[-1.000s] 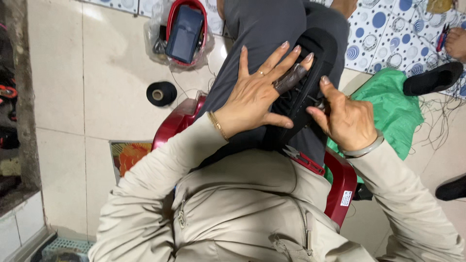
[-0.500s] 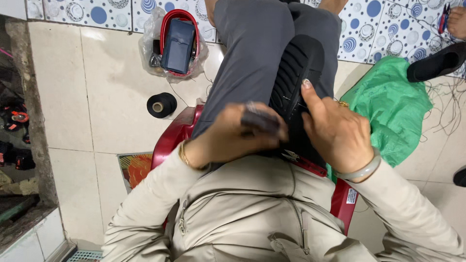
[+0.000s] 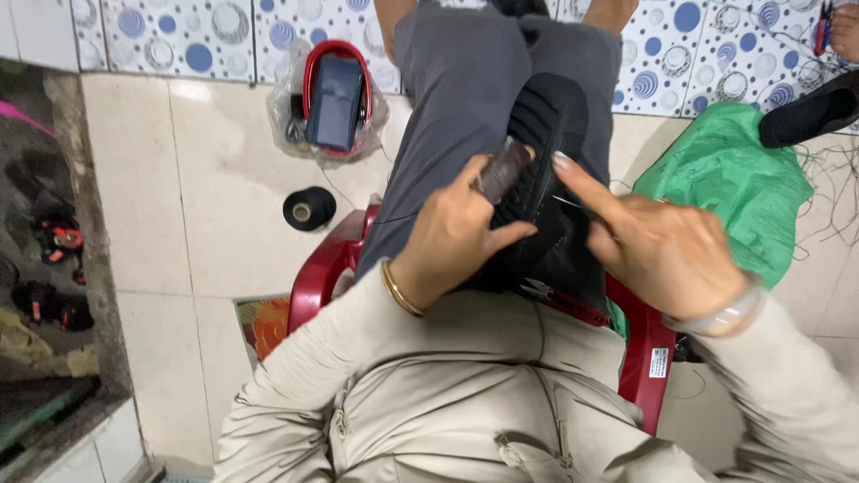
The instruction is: The person stitches a black shoe sole held on their lap using a needle and thread, pulling the thread tight through each hole and occasionally using pliers to pull the needle.
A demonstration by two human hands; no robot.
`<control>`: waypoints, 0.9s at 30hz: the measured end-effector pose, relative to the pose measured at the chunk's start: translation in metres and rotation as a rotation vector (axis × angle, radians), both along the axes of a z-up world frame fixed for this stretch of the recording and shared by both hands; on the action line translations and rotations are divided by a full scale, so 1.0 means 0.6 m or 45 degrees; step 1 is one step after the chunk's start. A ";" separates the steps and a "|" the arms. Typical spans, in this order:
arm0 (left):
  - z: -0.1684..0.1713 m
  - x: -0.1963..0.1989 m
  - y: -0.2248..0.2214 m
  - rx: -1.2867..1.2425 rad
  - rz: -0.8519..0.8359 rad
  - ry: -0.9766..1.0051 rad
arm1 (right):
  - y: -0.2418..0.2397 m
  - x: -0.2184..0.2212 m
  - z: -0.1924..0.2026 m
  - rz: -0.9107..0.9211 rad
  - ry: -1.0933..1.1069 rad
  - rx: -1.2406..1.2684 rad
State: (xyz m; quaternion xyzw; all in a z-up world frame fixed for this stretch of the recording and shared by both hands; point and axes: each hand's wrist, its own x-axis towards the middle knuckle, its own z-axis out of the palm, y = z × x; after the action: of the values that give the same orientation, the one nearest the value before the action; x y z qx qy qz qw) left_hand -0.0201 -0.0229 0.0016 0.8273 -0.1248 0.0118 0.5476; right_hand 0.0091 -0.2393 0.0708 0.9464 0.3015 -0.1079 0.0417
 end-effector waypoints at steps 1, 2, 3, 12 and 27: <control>0.007 0.001 -0.004 0.159 0.007 -0.053 | -0.014 0.002 0.017 0.002 0.097 -0.014; 0.013 -0.003 -0.009 0.313 0.020 -0.094 | -0.029 0.002 0.034 0.009 0.205 -0.033; 0.012 -0.002 -0.009 0.311 0.017 -0.097 | -0.046 -0.003 0.048 0.006 0.203 -0.034; -0.001 -0.045 0.018 0.225 -0.007 -0.262 | -0.039 -0.010 0.008 -0.152 0.735 0.501; -0.015 -0.055 0.024 0.235 -0.020 0.118 | 0.022 0.017 -0.049 -0.532 0.533 0.972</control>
State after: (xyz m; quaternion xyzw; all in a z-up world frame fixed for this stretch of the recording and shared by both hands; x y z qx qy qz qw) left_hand -0.0529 -0.0085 -0.0072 0.8729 -0.1062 -0.0423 0.4744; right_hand 0.0193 -0.2259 0.0416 0.8924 0.1249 -0.1836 -0.3929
